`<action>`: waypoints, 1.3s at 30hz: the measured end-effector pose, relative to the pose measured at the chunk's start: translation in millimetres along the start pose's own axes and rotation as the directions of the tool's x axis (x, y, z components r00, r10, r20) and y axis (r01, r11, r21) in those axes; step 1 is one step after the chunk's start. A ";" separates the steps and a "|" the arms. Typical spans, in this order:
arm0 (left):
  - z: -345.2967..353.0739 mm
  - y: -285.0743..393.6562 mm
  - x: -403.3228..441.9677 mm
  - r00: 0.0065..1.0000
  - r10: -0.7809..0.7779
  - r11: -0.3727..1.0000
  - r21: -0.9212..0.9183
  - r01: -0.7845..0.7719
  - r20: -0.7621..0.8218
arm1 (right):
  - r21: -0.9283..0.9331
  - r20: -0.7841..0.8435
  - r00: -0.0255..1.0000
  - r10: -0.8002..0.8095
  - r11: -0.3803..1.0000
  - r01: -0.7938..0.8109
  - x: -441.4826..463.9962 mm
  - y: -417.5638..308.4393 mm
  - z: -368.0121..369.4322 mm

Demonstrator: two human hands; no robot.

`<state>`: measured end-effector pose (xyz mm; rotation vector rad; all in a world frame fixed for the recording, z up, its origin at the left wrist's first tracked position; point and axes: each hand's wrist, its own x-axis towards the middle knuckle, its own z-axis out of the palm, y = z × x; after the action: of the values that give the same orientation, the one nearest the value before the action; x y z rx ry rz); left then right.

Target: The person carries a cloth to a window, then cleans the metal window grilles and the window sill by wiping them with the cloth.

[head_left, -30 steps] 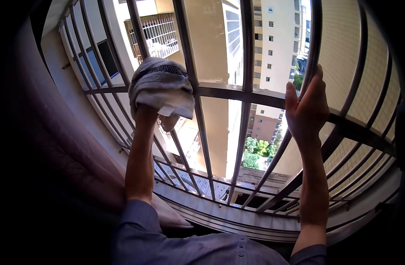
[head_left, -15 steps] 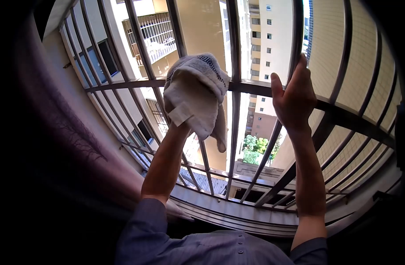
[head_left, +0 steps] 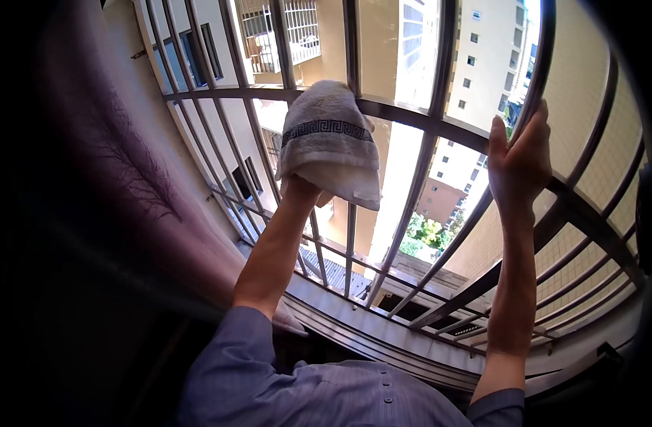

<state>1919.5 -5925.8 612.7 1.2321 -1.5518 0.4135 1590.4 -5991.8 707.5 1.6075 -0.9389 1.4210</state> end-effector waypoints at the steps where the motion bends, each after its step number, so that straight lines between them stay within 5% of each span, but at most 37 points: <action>1: -9.2 -11.7 1.1 0.999 -0.005 0.998 0.070 0.007 -0.036 | 0.008 -0.008 1.000 -0.003 1.000 0.003 -0.4 -0.5 -0.9; 7: -51.7 -74.4 36.6 0.986 0.036 0.802 0.593 0.068 -0.161 | 0.010 0.003 1.000 0.027 1.000 -0.027 1.4 -1.9 -0.8; 14: -93.0 -122.6 94.0 0.986 0.102 0.429 0.900 0.077 -0.133 | 0.026 0.014 0.999 0.051 0.998 -0.052 3.3 -8.5 -5.2; 17: -115.2 -139.8 118.7 0.997 0.051 0.490 0.872 0.019 -0.050 | 0.019 0.019 0.993 0.113 0.993 -0.113 0.3 -8.9 0.6; 18: -110.0 -192.9 127.2 0.988 0.071 0.805 0.593 0.026 -0.139 | -0.002 0.005 0.994 0.111 0.994 -0.111 0.7 -8.3 2.5; 19: -105.0 -245.0 135.6 0.970 0.090 0.976 0.214 -0.041 -0.227 | -0.025 -0.004 0.994 0.108 0.994 -0.108 0.8 -8.2 3.4; 20: -102.8 -302.1 150.1 0.936 0.253 0.797 0.601 -0.058 -0.245 | -0.029 -0.010 0.994 0.113 0.993 -0.113 0.8 -9.2 3.4; 21: -115.4 -274.0 162.3 0.948 0.243 0.761 0.647 -0.055 -0.206 | -0.033 0.008 0.990 0.141 0.989 -0.141 -0.2 -7.6 4.5; 31: -194.4 -139.3 295.1 0.997 0.066 0.741 0.667 -0.076 0.040 | -0.143 0.008 0.993 0.122 0.982 -0.119 -11.6 8.4 13.2; 33: -187.5 -144.2 271.1 0.994 0.107 0.855 0.508 -0.104 0.023 | -0.094 -0.003 0.991 0.130 0.987 -0.130 -11.4 8.4 14.0; 34: -175.8 -160.2 246.6 0.989 0.144 0.948 0.288 -0.132 -0.019 | -0.084 0.007 0.991 0.134 0.988 -0.133 -10.8 8.2 12.4; 35: -161.9 -174.4 225.3 0.998 0.044 0.926 -0.374 -0.054 -0.037 | -0.083 0.008 0.991 0.133 0.988 -0.132 -11.7 6.8 10.9; 36: -147.3 -176.9 194.9 0.993 -0.114 0.510 -0.859 0.051 -0.009 | -0.080 0.000 0.991 0.135 0.988 -0.135 -9.4 5.2 11.7; 37: -134.7 -169.1 174.0 0.976 -0.216 0.250 -0.966 0.074 0.019 | -0.075 -0.003 0.990 0.140 0.987 -0.139 -8.8 4.3 11.9; 38: -135.8 -172.5 166.7 0.997 0.012 0.738 -0.672 -0.058 -0.074 | -0.045 0.017 0.987 0.160 0.986 -0.159 -9.5 5.2 12.7; 39: -137.3 -173.7 159.4 0.957 0.239 0.950 -0.166 -0.265 -0.162 | -0.039 0.005 0.987 0.159 0.987 -0.159 -10.1 4.0 12.9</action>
<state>2153.2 -5968.3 747.0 0.8447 -1.5933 0.4966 1591.1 -6004.9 696.8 1.5395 -1.1137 1.4947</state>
